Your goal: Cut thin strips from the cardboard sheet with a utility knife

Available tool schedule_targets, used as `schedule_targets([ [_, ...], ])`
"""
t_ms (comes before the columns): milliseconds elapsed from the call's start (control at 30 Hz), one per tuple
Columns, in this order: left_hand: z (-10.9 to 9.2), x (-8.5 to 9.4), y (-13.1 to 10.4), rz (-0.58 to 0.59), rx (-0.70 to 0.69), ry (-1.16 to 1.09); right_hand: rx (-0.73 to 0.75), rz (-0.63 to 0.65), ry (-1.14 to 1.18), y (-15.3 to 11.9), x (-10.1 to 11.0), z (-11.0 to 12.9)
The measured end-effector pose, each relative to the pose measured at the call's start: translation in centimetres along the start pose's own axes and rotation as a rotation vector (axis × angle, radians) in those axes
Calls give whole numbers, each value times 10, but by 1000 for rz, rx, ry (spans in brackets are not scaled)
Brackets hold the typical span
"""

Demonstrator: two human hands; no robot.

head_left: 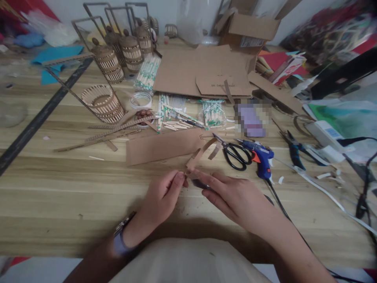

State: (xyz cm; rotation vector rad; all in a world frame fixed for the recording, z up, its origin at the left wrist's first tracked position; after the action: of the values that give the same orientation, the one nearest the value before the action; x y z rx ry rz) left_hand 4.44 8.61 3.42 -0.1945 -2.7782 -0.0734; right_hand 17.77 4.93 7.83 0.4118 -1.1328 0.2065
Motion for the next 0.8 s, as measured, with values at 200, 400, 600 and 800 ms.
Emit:
schedule_targets([
  [200, 1, -2, 0, 19, 15, -12, 6, 6, 8, 0, -2, 1],
  [400, -1, -3, 1, 32, 2, 9, -6, 20, -4, 0, -4, 1],
  [600, -6, -5, 1, 87, -61, -17, -1, 58, 70, -1, -4, 2],
  [800, -18, -4, 0, 99, -161, -68, -35, 72, 209, -1, -4, 3],
])
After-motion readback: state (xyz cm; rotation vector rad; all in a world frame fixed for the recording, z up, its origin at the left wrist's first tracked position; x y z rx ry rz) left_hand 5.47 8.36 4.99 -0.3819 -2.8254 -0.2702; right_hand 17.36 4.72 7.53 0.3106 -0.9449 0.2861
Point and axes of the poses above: each hand's wrist, its own y-axis towards the middle knuckle, its own x-axis out of the back of the hand, z = x × y, the point moved 10 cm from there along y, towards the middle knuckle, and after that the axes turned 13 degrees about -z, right-handed, at the moved point
